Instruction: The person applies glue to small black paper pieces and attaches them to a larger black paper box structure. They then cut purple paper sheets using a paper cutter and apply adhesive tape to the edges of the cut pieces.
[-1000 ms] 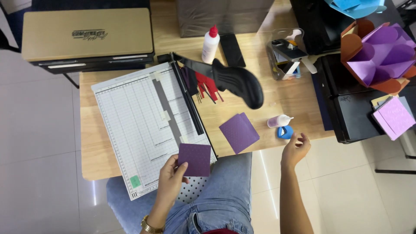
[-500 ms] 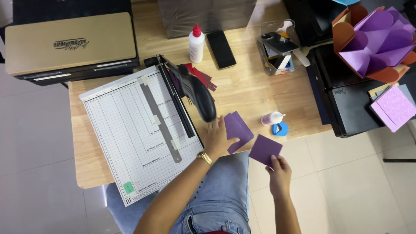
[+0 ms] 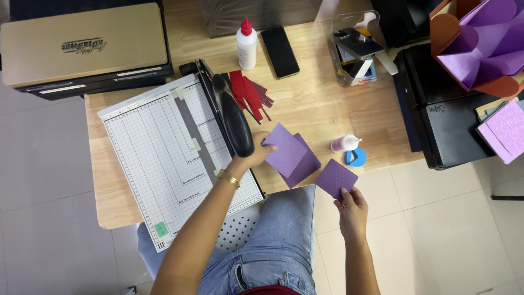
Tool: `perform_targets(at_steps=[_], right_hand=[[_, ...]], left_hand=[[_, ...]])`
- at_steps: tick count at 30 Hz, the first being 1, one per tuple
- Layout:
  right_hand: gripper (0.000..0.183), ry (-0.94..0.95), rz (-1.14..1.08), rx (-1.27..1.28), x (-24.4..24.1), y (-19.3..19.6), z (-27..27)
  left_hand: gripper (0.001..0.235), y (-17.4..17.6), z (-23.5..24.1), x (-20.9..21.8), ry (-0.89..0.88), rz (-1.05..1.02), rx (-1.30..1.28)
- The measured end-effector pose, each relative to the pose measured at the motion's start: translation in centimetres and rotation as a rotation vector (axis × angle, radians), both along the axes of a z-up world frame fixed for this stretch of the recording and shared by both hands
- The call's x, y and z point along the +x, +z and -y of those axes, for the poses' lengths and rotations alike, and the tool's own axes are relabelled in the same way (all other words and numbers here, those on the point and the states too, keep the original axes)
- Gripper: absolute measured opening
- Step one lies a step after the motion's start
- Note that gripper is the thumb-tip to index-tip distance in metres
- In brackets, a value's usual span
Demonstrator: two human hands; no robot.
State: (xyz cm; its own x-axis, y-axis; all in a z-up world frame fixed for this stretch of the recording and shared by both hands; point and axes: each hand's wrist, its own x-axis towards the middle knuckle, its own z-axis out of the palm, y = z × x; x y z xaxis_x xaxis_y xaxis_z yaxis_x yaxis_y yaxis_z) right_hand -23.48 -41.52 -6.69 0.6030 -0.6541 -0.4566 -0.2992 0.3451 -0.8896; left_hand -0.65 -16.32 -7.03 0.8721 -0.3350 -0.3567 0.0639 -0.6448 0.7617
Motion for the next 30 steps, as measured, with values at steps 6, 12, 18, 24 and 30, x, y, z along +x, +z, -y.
perform_targets(at_steps=[6,12,18,24,30], right_hand=[[0.029,0.049,0.035,-0.004,2.7,2.3,-2.5],[0.046,0.139,0.131,-0.121,11.3,1.8,-4.5],[0.035,0.297,-0.028,-0.457,20.0,-3.3,-1.9],[0.1,0.77,-0.505,-1.007,13.2,3.0,-6.9],[0.094,0.755,-0.752,-0.855,10.8,1.9,-5.1]], left_hand=[[0.042,10.1,-7.8,-3.3,0.149,-0.18,-0.31],[0.043,14.7,-13.6,-8.0,0.481,-0.282,-0.531],[0.045,10.4,-19.8,-14.9,0.788,-0.269,-0.604],[0.04,5.9,-24.7,-20.2,0.913,-0.233,-0.585],[0.066,12.9,-20.2,-17.9,0.882,-0.432,-0.456]])
